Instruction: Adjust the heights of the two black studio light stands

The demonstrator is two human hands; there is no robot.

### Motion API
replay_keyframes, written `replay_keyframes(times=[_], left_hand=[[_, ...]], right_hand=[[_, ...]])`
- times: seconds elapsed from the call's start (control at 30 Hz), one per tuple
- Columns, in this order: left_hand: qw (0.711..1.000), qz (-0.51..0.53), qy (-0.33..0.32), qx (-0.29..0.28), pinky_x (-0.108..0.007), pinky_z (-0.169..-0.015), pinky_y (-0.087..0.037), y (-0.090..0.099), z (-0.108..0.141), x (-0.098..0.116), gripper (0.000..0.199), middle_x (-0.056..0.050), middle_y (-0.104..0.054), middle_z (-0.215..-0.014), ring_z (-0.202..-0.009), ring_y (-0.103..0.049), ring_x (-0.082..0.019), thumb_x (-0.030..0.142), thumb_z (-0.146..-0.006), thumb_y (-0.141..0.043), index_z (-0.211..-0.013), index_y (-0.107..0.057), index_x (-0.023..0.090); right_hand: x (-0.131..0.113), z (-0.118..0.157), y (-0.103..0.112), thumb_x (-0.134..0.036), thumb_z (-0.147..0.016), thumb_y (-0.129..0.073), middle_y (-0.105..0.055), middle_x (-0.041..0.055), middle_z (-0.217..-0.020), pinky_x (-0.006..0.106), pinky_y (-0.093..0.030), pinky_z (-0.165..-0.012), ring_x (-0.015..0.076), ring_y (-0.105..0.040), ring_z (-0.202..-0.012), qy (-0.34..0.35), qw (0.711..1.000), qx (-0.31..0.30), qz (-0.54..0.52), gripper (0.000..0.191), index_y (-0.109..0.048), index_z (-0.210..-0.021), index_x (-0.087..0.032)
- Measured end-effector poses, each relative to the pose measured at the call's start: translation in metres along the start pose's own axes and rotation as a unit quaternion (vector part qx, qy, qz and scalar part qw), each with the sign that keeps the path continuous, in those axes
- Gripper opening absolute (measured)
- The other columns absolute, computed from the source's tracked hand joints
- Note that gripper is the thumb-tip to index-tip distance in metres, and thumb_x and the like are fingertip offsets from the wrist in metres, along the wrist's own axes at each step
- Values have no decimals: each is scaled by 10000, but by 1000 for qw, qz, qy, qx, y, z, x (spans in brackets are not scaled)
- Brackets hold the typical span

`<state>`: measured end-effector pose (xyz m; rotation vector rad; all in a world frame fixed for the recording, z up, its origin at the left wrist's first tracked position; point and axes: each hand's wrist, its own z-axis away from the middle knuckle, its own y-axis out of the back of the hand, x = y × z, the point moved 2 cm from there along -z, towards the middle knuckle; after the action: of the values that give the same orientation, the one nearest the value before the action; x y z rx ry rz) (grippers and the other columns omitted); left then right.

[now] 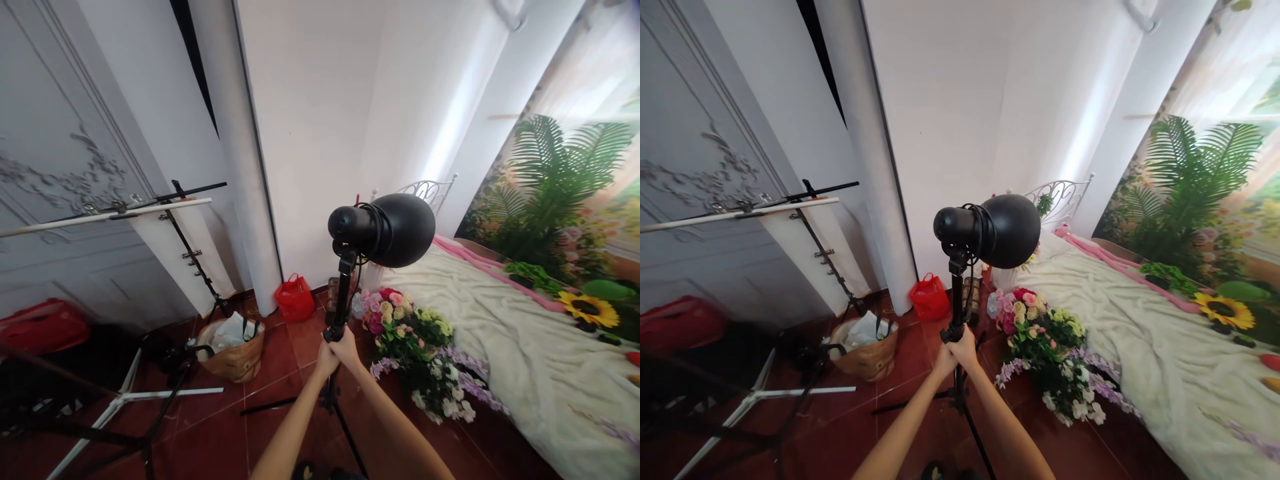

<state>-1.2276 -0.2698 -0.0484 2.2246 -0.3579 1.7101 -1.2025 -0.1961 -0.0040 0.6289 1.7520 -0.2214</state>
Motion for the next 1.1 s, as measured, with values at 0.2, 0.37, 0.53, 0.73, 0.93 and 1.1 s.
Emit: replay_keyframes(times=[0.2, 0.37, 0.53, 0.73, 0.93, 1.1], left_hand=[[998, 11, 47, 51, -297, -620, -485, -15, -24, -6, 145, -48, -627, -609, -623, -568, -172, 272, -639, -601, -674, -605, 132], [995, -60, 55, 59, -233, -513, -409, -17, -22, -13, 191, -16, -578, -537, -531, -537, -139, 314, -663, -594, -587, -571, 140], [993, -82, 54, 62, -240, -539, -414, -17, -23, -4, 256, -19, -575, -523, -537, -558, -151, 382, -683, -598, -573, -577, 152], [996, -46, 55, 60, -250, -548, -434, -16, -23, 2, 236, -34, -597, -546, -562, -582, -168, 364, -677, -598, -585, -584, 146], [997, -5, 50, 60, -246, -525, -430, -16, -24, -6, 127, -49, -625, -576, -563, -579, -168, 253, -617, -593, -581, -586, 131], [997, -1, 44, 57, -234, -509, -415, -16, -26, -19, 75, -47, -634, -581, -550, -564, -155, 200, -591, -573, -585, -592, 128]], right_hand=[[-49, -22, 11, -219, -580, -627, -594, 13, -723, 280, -487, -626, 160, -548, -659, 53, 998, 5, -21, 236, -503, -777, -183], [-134, -61, 30, -260, -605, -671, -580, -7, -737, 258, -474, -626, 134, -540, -651, 123, 992, 5, -42, 298, -493, -831, -181], [-210, -89, 45, -296, -616, -695, -559, -15, -777, 250, -455, -657, 123, -523, -686, 198, 978, 41, -51, 350, -494, -881, -186], [-197, -80, 38, -285, -642, -674, -526, -26, -722, 233, -439, -606, 109, -495, -632, 167, 982, 54, -62, 284, -484, -827, -184], [-126, -56, 20, -248, -603, -661, -545, -19, -724, 229, -450, -591, 116, -515, -635, 105, 990, 39, -82, 300, -466, -825, -192], [-92, -39, 14, -250, -594, -641, -535, -25, -685, 233, -450, -572, 117, -491, -608, 79, 994, 53, -49, 281, -464, -806, -195]])
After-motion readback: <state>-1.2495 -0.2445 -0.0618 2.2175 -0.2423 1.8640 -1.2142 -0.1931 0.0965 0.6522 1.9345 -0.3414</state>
